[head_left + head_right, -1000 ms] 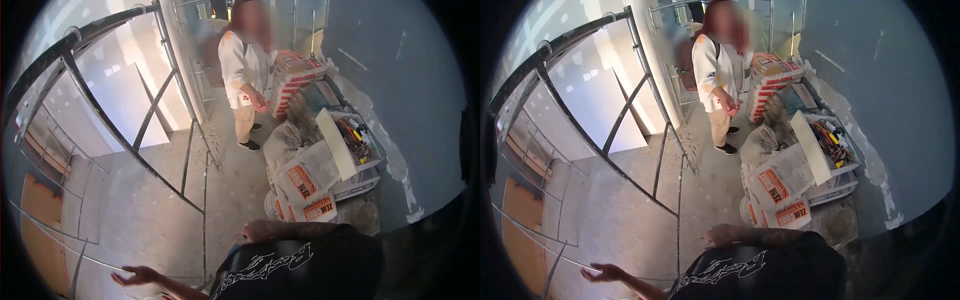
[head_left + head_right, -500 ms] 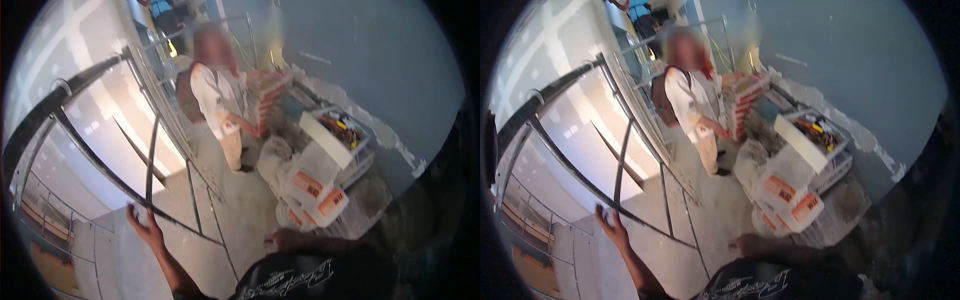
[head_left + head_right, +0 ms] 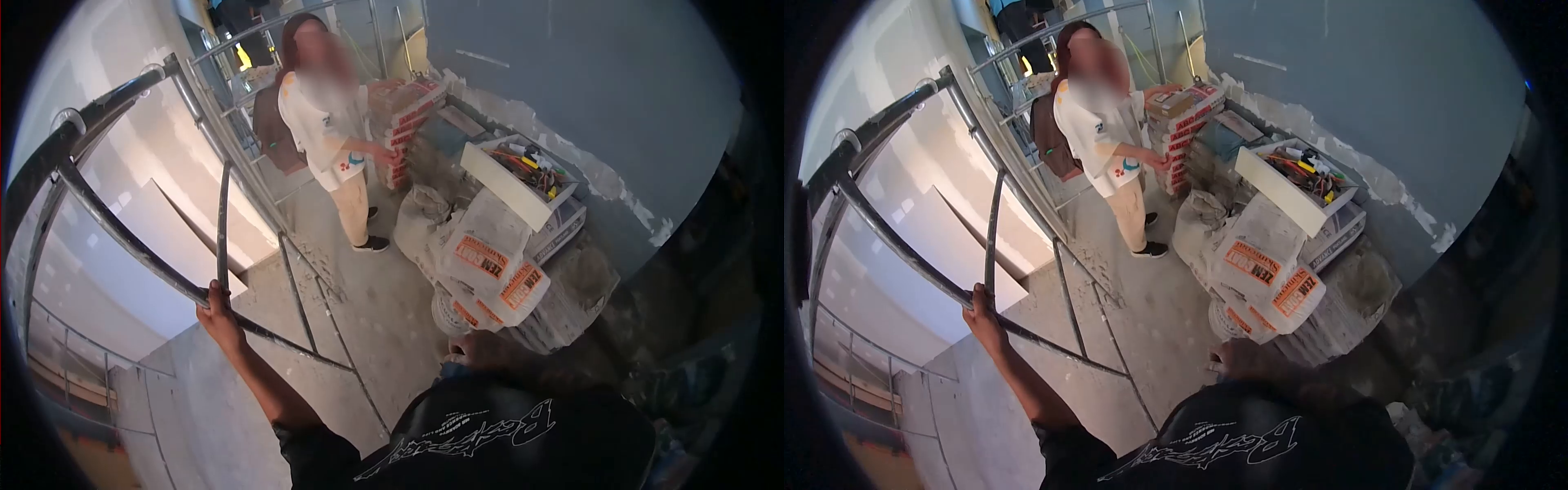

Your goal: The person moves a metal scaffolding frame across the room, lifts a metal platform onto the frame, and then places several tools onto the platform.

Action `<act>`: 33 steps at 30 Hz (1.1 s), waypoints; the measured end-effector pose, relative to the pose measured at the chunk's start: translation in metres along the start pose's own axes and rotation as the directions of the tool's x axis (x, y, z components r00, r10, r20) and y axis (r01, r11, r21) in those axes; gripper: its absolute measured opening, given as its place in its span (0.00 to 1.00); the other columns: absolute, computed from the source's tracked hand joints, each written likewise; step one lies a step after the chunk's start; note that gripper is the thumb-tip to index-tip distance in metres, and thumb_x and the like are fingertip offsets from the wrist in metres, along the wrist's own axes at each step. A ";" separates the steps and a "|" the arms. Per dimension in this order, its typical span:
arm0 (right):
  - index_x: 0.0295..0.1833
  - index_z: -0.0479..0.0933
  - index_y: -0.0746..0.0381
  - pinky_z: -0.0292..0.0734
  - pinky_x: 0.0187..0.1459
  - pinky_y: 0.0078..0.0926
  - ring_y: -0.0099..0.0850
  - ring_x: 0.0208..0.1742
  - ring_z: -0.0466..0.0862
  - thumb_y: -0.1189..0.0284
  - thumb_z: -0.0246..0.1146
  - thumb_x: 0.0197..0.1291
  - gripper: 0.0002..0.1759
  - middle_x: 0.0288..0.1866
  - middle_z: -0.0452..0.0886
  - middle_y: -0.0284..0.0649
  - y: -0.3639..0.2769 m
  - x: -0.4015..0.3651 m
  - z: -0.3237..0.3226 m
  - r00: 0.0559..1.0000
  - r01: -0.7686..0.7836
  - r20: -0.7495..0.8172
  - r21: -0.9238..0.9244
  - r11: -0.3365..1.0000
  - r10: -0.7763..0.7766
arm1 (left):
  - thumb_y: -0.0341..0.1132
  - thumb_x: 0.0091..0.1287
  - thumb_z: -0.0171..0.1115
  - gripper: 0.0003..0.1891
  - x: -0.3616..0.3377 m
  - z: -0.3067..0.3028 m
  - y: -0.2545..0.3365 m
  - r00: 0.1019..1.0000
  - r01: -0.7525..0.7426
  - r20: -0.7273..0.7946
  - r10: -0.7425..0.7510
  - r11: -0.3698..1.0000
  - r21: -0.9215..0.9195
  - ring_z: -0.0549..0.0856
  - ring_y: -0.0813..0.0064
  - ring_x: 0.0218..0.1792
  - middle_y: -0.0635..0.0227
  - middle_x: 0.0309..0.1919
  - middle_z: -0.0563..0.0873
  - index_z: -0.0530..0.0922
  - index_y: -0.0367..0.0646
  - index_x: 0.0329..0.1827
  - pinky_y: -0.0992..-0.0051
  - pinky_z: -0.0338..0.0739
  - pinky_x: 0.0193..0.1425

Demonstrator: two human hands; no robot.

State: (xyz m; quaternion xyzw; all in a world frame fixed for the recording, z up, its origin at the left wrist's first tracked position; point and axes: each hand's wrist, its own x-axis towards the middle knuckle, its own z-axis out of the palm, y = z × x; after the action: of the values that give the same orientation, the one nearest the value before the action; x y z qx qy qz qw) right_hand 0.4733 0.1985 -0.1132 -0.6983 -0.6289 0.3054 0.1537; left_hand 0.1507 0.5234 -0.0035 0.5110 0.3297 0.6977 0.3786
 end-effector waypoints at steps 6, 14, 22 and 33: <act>0.39 0.77 0.62 0.74 0.40 0.43 0.47 0.37 0.83 0.55 0.62 0.61 0.19 0.31 0.82 0.48 -0.002 0.018 -0.006 0.999 -0.008 0.037 -0.027 1.000 0.009 | 0.36 0.69 0.60 0.11 0.002 -0.003 -0.005 1.000 0.006 0.004 -0.006 1.000 0.004 0.72 0.85 0.28 0.76 0.24 0.74 0.73 0.41 0.29 0.82 0.67 0.35; 0.34 0.74 0.60 0.76 0.31 0.39 0.44 0.29 0.82 0.61 0.62 0.62 0.13 0.25 0.79 0.44 -0.110 0.174 -0.116 0.772 0.630 -0.024 -0.102 0.770 -0.635 | 0.40 0.66 0.64 0.15 0.004 -0.001 -0.006 0.995 -0.003 -0.094 0.019 0.985 0.175 0.70 0.84 0.25 0.74 0.22 0.73 0.71 0.43 0.26 0.82 0.64 0.32; 0.36 0.78 0.60 0.76 0.37 0.33 0.37 0.34 0.83 0.66 0.64 0.60 0.08 0.31 0.81 0.41 -0.341 0.299 -0.238 -0.101 0.941 -0.448 -0.333 0.061 -0.889 | 0.33 0.67 0.59 0.12 0.012 -0.011 -0.022 0.999 -0.033 -0.027 0.033 0.999 0.021 0.69 0.81 0.24 0.72 0.21 0.73 0.67 0.43 0.27 0.68 0.73 0.57; 0.38 0.82 0.62 0.72 0.55 0.40 0.41 0.44 0.83 0.52 0.52 0.66 0.24 0.34 0.83 0.46 -0.508 0.423 -0.345 -0.122 0.989 -0.728 -0.148 -0.019 -0.675 | 0.62 0.58 0.63 0.32 0.062 0.010 0.069 0.972 -0.211 -0.056 0.228 0.953 0.220 0.76 0.72 0.21 0.66 0.25 0.77 0.68 0.40 0.46 0.70 0.77 0.27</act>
State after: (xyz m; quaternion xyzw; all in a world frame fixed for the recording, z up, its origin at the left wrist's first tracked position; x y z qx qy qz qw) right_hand 0.2982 0.7500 0.3570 -0.0727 -0.7351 0.0054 0.6741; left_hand 0.1350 0.5432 0.0864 0.5534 0.3586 0.7163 0.2285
